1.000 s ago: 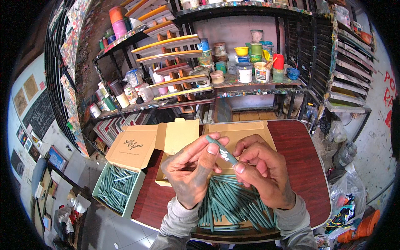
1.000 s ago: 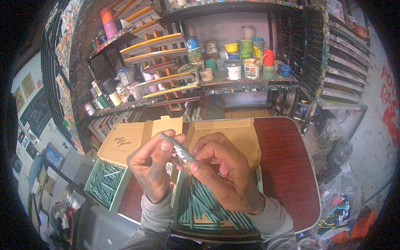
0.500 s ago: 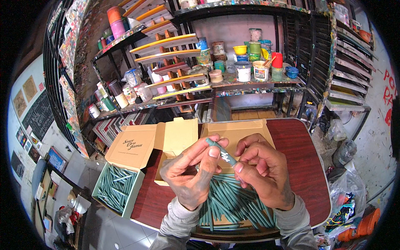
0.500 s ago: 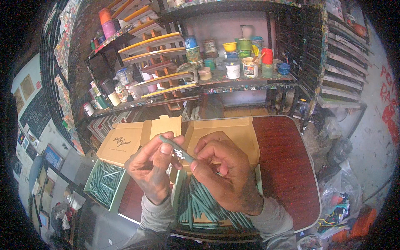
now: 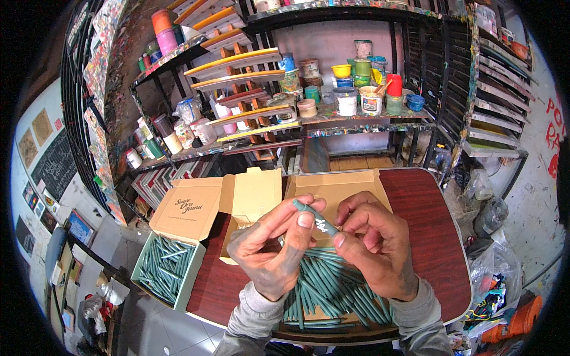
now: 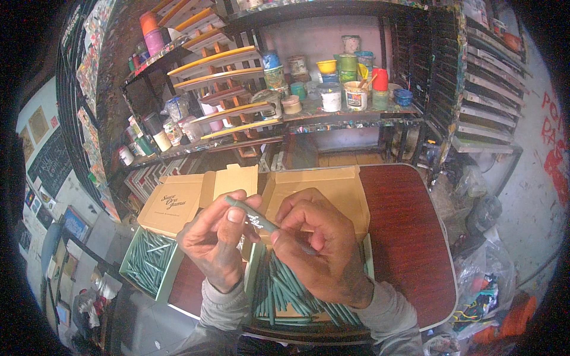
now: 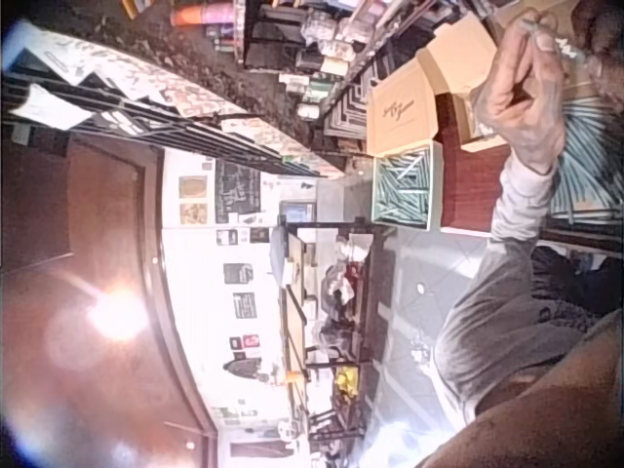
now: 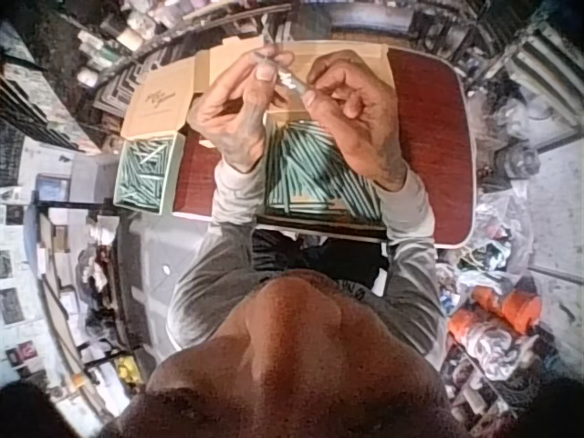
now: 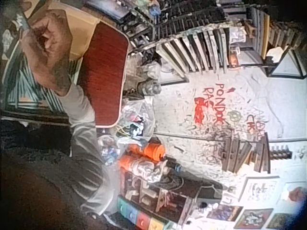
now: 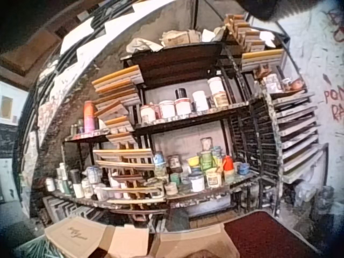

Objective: The person puts white plastic tips and caps into green tubes by hand, then places the assembled pens into a cardboard box on a table.

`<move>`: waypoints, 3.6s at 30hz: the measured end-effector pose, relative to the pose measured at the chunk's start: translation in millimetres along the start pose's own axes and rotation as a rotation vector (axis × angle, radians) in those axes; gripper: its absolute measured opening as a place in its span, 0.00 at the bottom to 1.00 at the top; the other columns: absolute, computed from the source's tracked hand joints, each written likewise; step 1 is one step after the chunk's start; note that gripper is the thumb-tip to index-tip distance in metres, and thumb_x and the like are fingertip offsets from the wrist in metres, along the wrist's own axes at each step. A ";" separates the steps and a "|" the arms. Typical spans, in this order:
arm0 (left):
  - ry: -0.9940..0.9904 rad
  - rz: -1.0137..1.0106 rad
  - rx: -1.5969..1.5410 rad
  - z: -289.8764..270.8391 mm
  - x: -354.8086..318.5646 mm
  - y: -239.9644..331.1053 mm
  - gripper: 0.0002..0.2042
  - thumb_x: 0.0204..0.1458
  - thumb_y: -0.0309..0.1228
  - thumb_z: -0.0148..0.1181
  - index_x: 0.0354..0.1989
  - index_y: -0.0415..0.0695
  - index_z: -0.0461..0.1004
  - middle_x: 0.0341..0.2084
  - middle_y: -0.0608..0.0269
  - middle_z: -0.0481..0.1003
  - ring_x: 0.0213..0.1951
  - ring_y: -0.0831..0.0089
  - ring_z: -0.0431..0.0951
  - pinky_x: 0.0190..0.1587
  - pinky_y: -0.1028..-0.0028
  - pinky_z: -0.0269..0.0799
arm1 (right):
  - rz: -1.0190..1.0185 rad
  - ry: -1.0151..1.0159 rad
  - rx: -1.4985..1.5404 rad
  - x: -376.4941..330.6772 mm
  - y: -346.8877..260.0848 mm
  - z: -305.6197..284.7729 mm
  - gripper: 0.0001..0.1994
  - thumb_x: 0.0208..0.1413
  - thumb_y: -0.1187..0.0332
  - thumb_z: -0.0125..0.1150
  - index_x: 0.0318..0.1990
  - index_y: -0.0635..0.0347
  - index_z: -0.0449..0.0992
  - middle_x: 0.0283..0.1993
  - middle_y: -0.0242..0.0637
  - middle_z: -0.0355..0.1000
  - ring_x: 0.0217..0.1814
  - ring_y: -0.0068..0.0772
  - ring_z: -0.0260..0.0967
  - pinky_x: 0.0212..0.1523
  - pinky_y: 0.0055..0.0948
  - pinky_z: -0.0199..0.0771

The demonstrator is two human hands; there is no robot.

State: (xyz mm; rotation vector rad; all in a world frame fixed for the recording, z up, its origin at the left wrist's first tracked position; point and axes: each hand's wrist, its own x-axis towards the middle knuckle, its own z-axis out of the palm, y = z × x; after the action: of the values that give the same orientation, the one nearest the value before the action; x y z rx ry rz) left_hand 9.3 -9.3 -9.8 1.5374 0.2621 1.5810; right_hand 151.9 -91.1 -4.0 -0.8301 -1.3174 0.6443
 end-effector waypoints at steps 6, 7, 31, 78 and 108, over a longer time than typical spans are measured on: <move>-0.003 0.024 0.003 1.2 -1.1 2.6 0.13 0.57 0.20 0.63 0.49 0.29 0.77 0.38 0.48 0.83 0.40 0.69 0.83 0.35 0.78 0.79 | -0.030 0.009 -0.053 -0.1 -2.9 -0.1 0.03 0.58 0.80 0.59 0.34 0.67 0.70 0.43 0.39 0.66 0.40 0.19 0.67 0.38 0.18 0.71; 0.006 0.034 -0.011 2.1 -1.6 1.5 0.13 0.57 0.20 0.63 0.49 0.29 0.77 0.38 0.48 0.83 0.40 0.69 0.83 0.35 0.78 0.79 | -0.033 0.016 -0.037 -0.2 -2.7 0.8 0.03 0.57 0.81 0.58 0.33 0.67 0.70 0.43 0.39 0.67 0.40 0.19 0.67 0.38 0.18 0.71; -0.046 0.061 -0.068 -0.5 -8.2 0.8 0.17 0.55 0.19 0.63 0.52 0.26 0.72 0.43 0.42 0.80 0.45 0.60 0.83 0.38 0.72 0.83 | -0.138 0.082 -0.026 -5.1 4.0 4.8 0.03 0.56 0.80 0.61 0.33 0.66 0.72 0.44 0.43 0.71 0.36 0.16 0.65 0.33 0.17 0.64; -0.129 0.086 -0.023 2.8 0.8 -19.1 0.25 0.54 0.22 0.68 0.59 0.28 0.69 0.42 0.47 0.81 0.44 0.64 0.83 0.50 0.68 0.78 | -0.140 0.082 0.111 -3.2 9.4 8.5 0.02 0.62 0.80 0.58 0.37 0.69 0.71 0.48 0.43 0.70 0.48 0.23 0.71 0.45 0.21 0.70; 0.054 0.057 -0.146 6.2 4.9 -7.2 0.21 0.57 0.26 0.66 0.56 0.28 0.71 0.35 0.43 0.81 0.31 0.72 0.80 0.35 0.74 0.79 | 0.061 -0.066 0.124 -1.2 4.3 -6.9 0.07 0.63 0.71 0.61 0.39 0.66 0.72 0.37 0.34 0.71 0.39 0.16 0.68 0.38 0.20 0.70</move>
State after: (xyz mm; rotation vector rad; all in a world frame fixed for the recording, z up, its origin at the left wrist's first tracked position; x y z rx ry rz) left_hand 18.7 -4.3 -10.1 1.4026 0.1303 1.6508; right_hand 158.7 -90.8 -8.6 -0.7559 -1.3017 0.7993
